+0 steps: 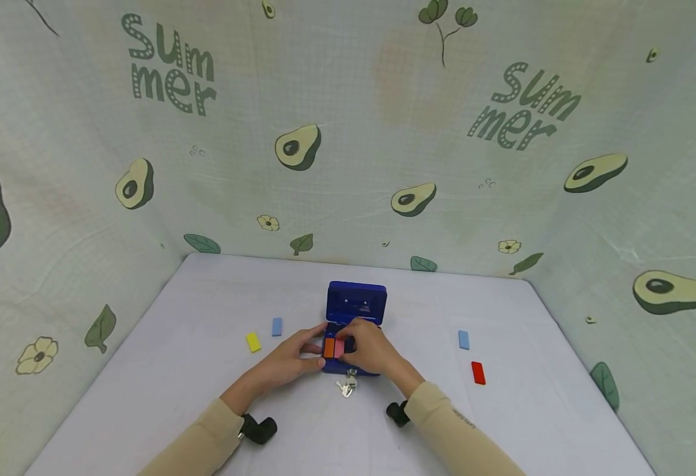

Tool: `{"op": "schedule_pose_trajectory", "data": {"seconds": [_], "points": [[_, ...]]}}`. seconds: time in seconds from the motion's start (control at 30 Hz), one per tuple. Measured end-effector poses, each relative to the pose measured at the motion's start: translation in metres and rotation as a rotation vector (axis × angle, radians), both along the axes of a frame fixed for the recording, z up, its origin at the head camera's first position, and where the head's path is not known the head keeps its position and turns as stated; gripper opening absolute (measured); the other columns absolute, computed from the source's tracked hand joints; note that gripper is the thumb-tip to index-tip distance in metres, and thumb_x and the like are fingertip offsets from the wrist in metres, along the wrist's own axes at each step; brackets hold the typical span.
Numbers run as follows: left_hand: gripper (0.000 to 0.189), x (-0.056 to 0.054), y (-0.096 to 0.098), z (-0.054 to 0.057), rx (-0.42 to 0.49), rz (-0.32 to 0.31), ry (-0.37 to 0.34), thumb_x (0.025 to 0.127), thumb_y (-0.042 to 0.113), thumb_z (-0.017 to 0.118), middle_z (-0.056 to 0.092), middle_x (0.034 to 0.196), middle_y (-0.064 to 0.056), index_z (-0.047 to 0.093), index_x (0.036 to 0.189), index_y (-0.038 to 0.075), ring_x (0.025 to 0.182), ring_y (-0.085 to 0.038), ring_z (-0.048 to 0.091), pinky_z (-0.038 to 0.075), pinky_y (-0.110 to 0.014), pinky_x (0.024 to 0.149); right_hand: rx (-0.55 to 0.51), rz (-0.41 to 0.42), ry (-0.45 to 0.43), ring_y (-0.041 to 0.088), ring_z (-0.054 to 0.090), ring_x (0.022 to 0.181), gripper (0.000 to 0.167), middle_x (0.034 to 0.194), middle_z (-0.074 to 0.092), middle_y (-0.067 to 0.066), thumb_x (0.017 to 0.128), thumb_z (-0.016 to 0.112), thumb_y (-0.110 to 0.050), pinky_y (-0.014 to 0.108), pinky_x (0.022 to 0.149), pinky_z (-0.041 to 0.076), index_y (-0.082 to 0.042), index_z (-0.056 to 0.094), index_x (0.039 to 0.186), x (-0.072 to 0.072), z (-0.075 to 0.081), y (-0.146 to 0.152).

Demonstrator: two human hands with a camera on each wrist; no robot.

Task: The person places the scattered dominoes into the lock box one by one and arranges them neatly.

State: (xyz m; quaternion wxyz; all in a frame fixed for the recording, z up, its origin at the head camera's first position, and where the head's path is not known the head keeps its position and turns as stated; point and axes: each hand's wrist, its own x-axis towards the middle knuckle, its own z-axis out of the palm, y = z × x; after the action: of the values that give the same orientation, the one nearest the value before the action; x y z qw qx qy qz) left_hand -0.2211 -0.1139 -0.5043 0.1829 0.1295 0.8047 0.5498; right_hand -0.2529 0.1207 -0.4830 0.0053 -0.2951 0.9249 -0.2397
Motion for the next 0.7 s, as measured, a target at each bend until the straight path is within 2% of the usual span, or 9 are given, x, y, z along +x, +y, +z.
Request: {"op": "schedule_pose_trajectory", "data": {"seconds": [0.53, 0.7], "points": [[0.078, -0.0005, 0.0000, 0.0004, 0.005, -0.012, 0.005, 0.100, 0.028, 0.077, 0.038, 0.169, -0.009, 0.037, 0.167, 0.027, 0.139, -0.032, 0.054, 0.046, -0.058, 0.115, 0.001, -0.009, -0.015, 0.027, 0.067, 0.102, 0.032, 0.109, 0.073, 0.012, 0.087, 0.088, -0.012, 0.046, 0.097, 0.058, -0.001, 0.079, 0.116, 0.0043, 0.0020, -0.0024], [0.078, -0.0005, -0.0005, -0.0005, 0.002, -0.011, 0.009, 0.100, 0.028, 0.076, 0.038, 0.169, -0.008, 0.037, 0.167, 0.028, 0.138, -0.031, 0.055, 0.046, -0.058, 0.114, 0.010, -0.016, -0.021, 0.024, 0.066, 0.102, 0.033, 0.109, 0.072, 0.011, 0.088, 0.089, -0.015, 0.045, 0.098, 0.057, -0.003, 0.079, 0.117, 0.0055, 0.0033, -0.0023]]}}
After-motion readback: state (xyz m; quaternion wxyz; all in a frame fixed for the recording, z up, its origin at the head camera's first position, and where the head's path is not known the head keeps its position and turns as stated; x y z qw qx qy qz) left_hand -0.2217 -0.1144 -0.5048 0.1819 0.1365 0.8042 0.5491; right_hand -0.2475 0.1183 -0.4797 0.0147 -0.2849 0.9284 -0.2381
